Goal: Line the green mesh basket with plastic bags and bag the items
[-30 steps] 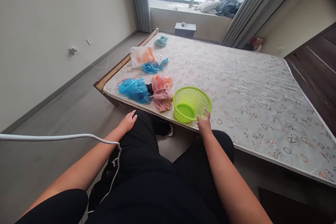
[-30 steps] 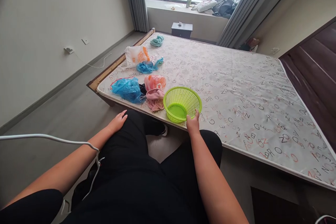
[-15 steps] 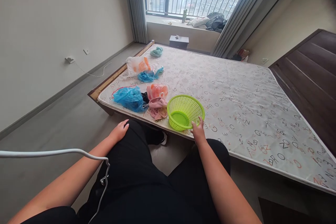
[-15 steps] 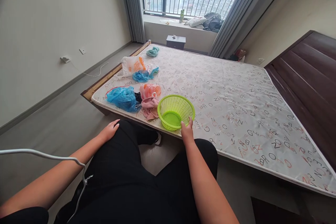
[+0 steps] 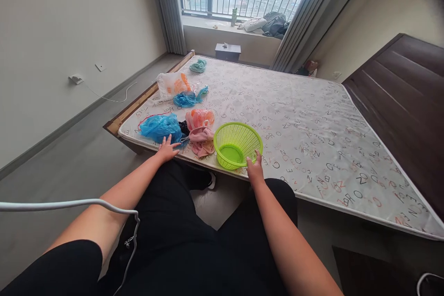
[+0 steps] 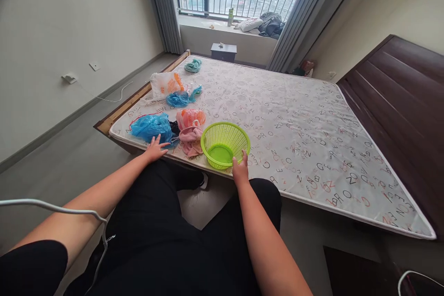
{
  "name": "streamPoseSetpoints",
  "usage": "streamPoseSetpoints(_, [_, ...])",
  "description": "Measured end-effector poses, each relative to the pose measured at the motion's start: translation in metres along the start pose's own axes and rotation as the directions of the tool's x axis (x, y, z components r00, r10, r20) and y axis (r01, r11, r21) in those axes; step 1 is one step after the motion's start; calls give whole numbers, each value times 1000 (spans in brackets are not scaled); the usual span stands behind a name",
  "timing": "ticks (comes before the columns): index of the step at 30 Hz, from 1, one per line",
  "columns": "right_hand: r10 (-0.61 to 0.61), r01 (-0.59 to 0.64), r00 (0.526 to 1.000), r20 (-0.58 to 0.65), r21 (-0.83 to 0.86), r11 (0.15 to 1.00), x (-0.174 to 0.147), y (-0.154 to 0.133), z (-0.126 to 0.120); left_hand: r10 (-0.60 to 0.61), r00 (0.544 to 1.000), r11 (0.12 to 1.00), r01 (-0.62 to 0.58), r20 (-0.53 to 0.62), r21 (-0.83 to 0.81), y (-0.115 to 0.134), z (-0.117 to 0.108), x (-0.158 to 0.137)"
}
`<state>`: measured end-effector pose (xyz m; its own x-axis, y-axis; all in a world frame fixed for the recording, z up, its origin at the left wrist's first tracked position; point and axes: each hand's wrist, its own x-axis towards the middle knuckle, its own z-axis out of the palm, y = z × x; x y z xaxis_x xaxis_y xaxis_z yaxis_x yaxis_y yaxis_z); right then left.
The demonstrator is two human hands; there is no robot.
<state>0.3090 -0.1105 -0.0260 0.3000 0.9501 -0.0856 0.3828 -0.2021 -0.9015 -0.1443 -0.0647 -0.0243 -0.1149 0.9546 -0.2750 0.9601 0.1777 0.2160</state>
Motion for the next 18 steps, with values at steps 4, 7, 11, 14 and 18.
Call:
streamPoseSetpoints(4, [75, -76, 997, 14, 31, 997, -3, -10, -1, 6, 997, 1000, -7, 79, 22, 13, 4, 21])
streamPoseSetpoints(7, [66, -66, 998, 5, 23, 998, -4, -13, -1, -51, 995, 999, 50, 81, 10, 11, 14, 32])
streamPoseSetpoints(11, [33, -33, 999, 5, 0, 999, -4, -11, 0, -13, 994, 999, 18, 107, -47, 1, 28, 34])
streamPoseSetpoints(14, [31, -31, 1000, 4, 8, 999, -5, -10, 0, 30, 996, 998, -24, 88, -62, -6, 31, 28])
streamPoseSetpoints(18, [64, -65, 998, 20, 33, 997, -5, -12, -1, 39, 999, 996, -36, 38, -82, -15, 26, 20])
